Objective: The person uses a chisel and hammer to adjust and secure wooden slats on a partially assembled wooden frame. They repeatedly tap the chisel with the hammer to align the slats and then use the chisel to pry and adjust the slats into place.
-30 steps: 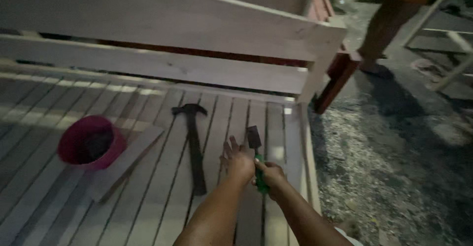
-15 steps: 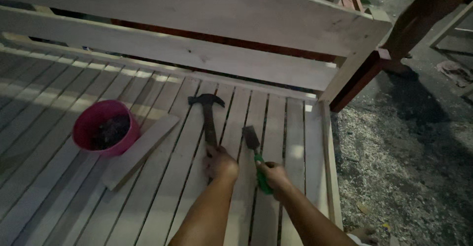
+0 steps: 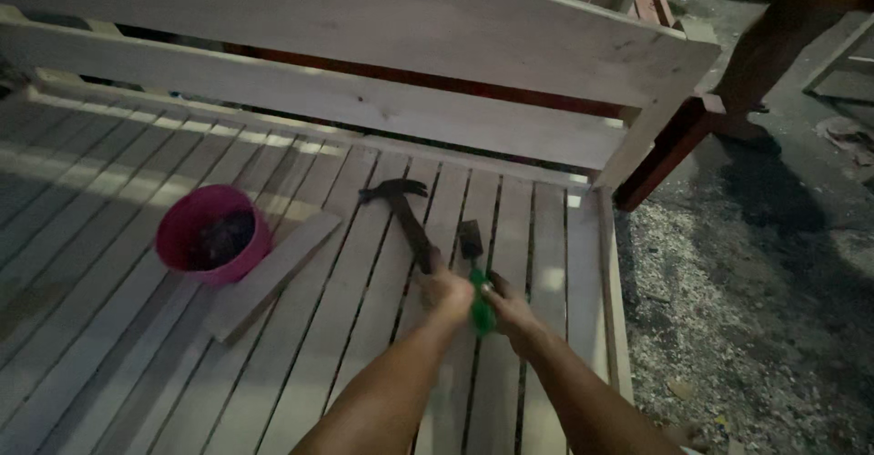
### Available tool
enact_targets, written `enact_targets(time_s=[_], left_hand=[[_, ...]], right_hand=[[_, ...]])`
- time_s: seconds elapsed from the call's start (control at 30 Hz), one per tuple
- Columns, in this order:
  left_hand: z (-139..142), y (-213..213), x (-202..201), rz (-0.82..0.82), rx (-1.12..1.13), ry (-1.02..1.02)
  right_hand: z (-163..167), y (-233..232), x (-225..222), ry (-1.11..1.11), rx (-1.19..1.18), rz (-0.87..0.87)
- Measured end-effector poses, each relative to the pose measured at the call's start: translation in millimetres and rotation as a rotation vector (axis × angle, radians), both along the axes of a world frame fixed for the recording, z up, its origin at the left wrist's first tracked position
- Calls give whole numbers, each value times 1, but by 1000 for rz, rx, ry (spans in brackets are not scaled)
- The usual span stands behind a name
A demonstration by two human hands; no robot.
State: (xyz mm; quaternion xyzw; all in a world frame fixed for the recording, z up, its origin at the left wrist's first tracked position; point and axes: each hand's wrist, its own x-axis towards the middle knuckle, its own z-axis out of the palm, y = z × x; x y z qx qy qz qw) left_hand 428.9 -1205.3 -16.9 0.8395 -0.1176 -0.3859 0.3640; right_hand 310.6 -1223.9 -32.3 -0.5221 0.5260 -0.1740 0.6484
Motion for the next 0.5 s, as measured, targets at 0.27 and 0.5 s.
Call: enact_targets(time_s=[0.27, 0.5], left_hand=[[46, 38, -72, -30, -58, 248], [82, 76, -76, -183, 56, 177]], right_hand=[[20, 0, -22, -184, 426, -59], [30, 10, -35, 55, 405, 80]])
